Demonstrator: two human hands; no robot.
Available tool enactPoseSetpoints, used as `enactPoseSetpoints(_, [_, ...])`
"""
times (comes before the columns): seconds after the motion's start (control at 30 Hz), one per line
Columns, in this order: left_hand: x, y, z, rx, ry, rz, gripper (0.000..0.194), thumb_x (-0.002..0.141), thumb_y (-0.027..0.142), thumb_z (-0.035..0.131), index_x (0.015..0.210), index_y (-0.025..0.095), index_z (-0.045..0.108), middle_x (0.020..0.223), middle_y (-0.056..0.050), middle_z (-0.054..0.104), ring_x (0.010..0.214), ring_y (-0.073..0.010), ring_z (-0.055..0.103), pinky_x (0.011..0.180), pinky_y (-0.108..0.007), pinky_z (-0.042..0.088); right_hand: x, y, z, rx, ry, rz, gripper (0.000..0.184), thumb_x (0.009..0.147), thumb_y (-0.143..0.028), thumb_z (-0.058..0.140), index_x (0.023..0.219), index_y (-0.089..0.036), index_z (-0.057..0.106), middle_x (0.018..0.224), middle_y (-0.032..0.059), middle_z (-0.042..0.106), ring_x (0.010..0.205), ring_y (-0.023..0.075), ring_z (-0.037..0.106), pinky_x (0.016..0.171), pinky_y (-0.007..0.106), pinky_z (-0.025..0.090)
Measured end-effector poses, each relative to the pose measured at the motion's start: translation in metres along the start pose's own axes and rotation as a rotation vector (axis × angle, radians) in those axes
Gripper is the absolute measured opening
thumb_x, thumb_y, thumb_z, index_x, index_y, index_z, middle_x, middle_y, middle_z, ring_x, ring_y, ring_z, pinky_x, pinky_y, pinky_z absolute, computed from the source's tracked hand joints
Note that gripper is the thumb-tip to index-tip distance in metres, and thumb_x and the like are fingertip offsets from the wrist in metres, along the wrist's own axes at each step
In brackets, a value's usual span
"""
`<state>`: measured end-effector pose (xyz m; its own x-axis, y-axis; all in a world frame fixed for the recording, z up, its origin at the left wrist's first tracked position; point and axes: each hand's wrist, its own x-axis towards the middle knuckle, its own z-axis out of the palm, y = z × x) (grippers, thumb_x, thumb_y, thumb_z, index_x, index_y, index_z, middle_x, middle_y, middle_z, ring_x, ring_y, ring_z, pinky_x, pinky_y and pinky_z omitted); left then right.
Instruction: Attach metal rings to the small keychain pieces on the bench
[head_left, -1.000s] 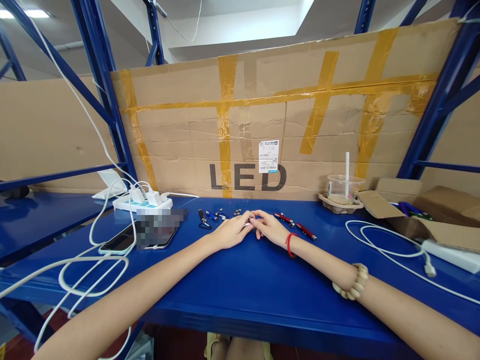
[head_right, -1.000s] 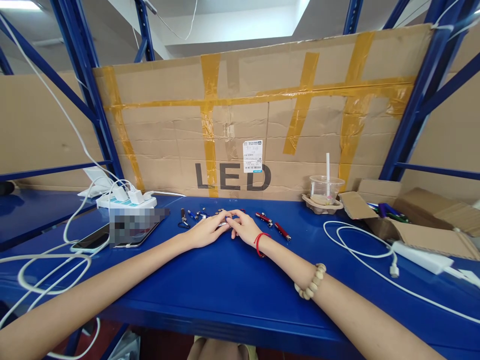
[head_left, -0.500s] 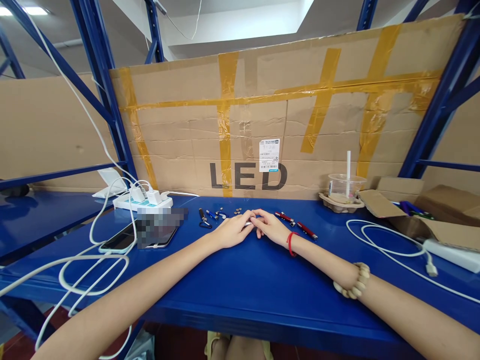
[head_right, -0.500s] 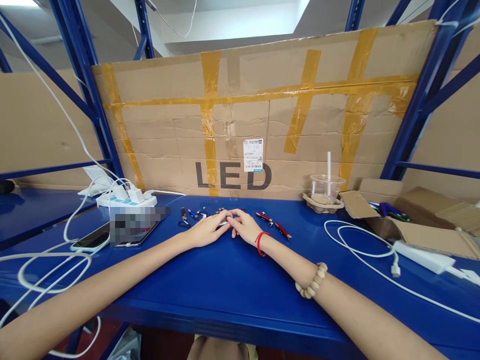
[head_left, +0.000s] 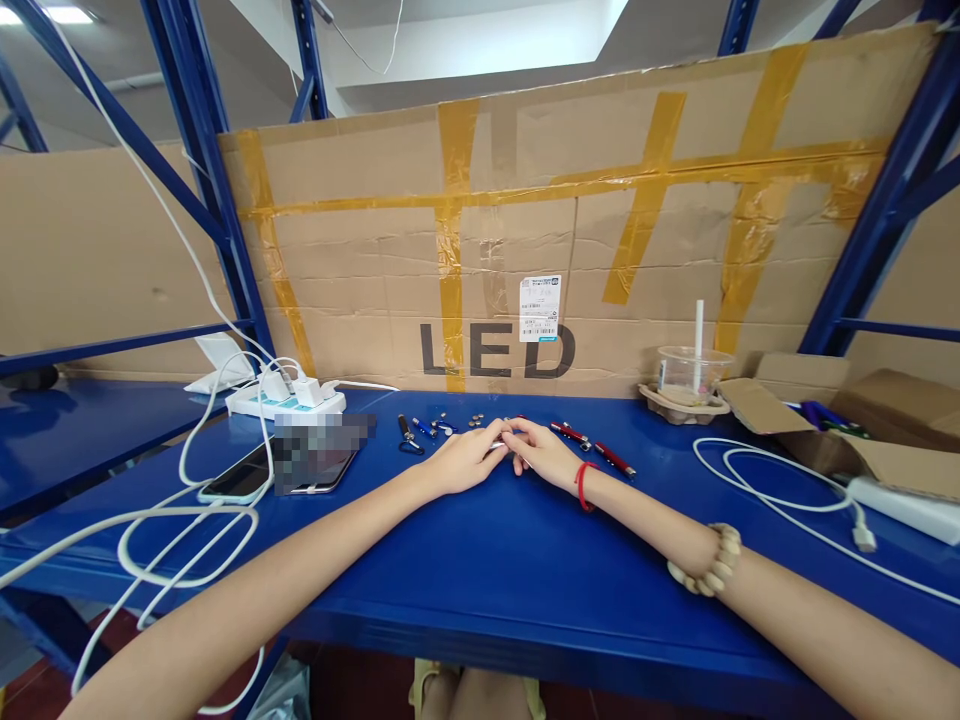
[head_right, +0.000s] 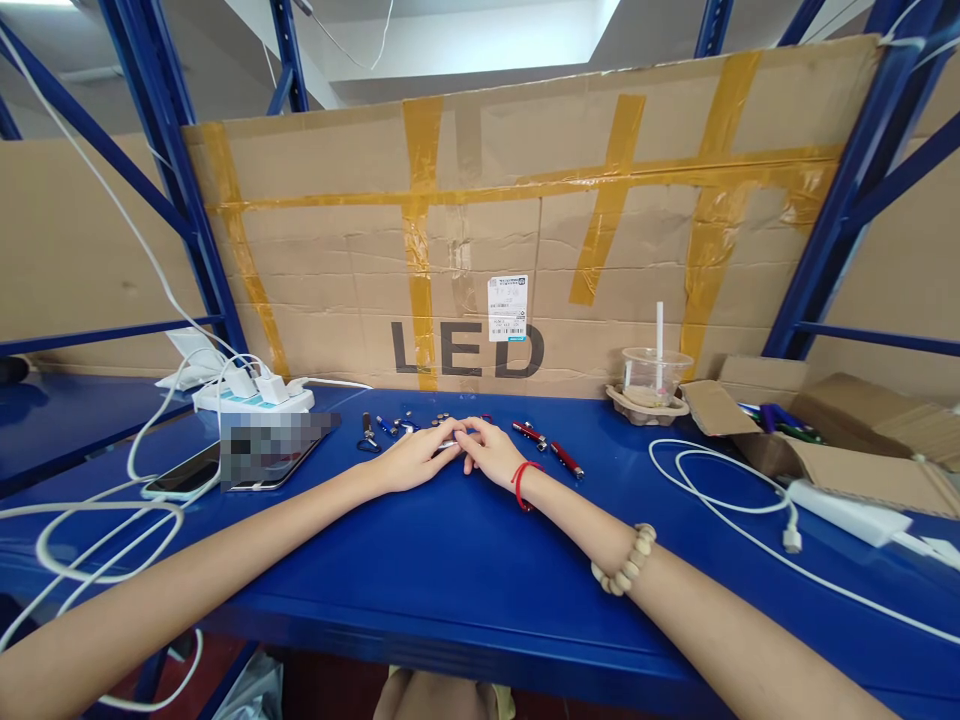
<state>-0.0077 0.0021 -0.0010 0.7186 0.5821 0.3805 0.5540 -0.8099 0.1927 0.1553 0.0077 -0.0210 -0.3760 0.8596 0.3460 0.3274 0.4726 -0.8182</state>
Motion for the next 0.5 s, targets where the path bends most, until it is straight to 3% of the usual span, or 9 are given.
enactPoseSetpoints(0.5, [0.0002,-0.0005,-0.0001,-0.001,-0.002,-0.003,0.026,0.089,0.034,0.026,0.112,0.024,0.032,0.107,-0.001,0.055,0.097,-0.0178,0.054,0.075,-0.028,0.043,0.0006,0.0015,-0.0011,-0.054,-0.007,-0.027,0.026,0.083,-0.037,0.04,0.095,-0.015,0.048,0.056,-0.0016,0.052,0.047,0.0078,0.051,0.049,0.019,0.037])
